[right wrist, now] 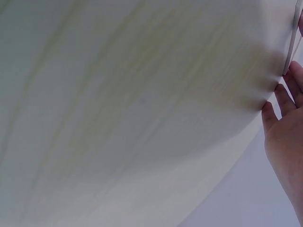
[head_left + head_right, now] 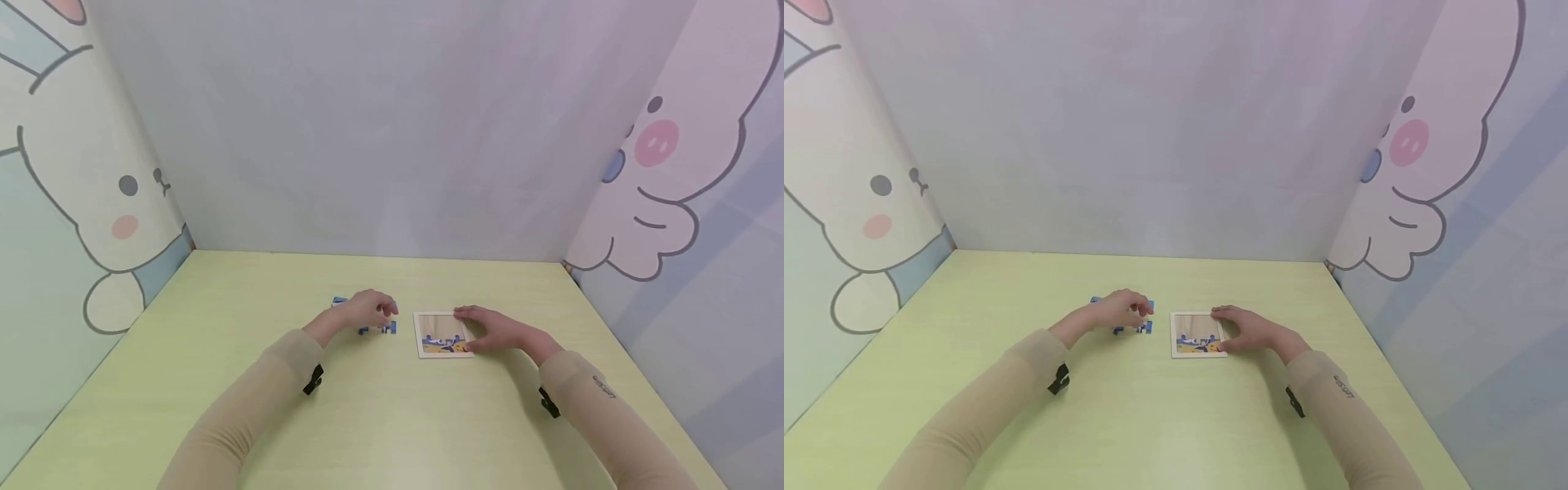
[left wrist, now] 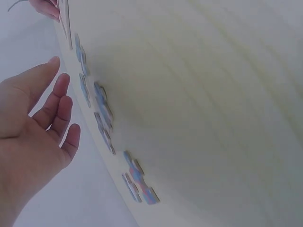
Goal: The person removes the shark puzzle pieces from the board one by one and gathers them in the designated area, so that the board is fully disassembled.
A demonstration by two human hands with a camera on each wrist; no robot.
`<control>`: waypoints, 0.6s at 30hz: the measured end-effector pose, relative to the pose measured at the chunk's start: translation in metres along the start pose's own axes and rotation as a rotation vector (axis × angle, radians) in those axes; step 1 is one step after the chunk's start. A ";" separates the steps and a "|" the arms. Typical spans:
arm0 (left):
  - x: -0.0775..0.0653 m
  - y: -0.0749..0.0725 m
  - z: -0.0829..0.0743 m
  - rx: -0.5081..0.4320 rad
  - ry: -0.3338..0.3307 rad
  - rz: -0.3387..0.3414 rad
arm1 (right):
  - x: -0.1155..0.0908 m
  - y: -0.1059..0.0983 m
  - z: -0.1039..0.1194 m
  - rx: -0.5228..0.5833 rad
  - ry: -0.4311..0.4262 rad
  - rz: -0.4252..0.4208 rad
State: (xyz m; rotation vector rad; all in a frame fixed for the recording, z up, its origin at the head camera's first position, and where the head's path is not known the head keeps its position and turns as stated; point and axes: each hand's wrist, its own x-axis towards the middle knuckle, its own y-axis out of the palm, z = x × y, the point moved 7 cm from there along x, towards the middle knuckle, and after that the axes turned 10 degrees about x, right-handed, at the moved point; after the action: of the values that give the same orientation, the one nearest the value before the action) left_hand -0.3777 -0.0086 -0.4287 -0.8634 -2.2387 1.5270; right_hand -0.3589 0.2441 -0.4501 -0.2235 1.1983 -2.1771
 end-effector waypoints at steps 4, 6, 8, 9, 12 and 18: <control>0.006 0.000 -0.017 0.057 0.039 -0.024 | -0.001 -0.001 0.000 0.017 0.008 0.005; 0.007 0.000 -0.024 0.080 0.055 -0.038 | -0.001 -0.001 0.000 0.016 0.007 0.004; 0.008 0.002 -0.031 0.096 0.066 -0.052 | 0.000 -0.001 -0.002 0.009 0.009 0.003; 0.009 0.003 -0.034 0.108 0.069 -0.057 | 0.000 -0.001 -0.002 0.008 0.012 0.003; 0.010 0.009 -0.044 0.138 0.064 -0.063 | 0.001 0.000 -0.003 0.012 0.012 0.001; 0.017 0.028 -0.055 0.186 0.052 -0.035 | 0.001 0.000 -0.002 0.034 0.002 -0.001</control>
State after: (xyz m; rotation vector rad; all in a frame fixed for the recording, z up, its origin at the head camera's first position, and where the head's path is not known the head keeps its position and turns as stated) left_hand -0.3523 0.0500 -0.4341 -0.7951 -2.0266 1.6452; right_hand -0.3606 0.2453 -0.4510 -0.2073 1.1614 -2.1973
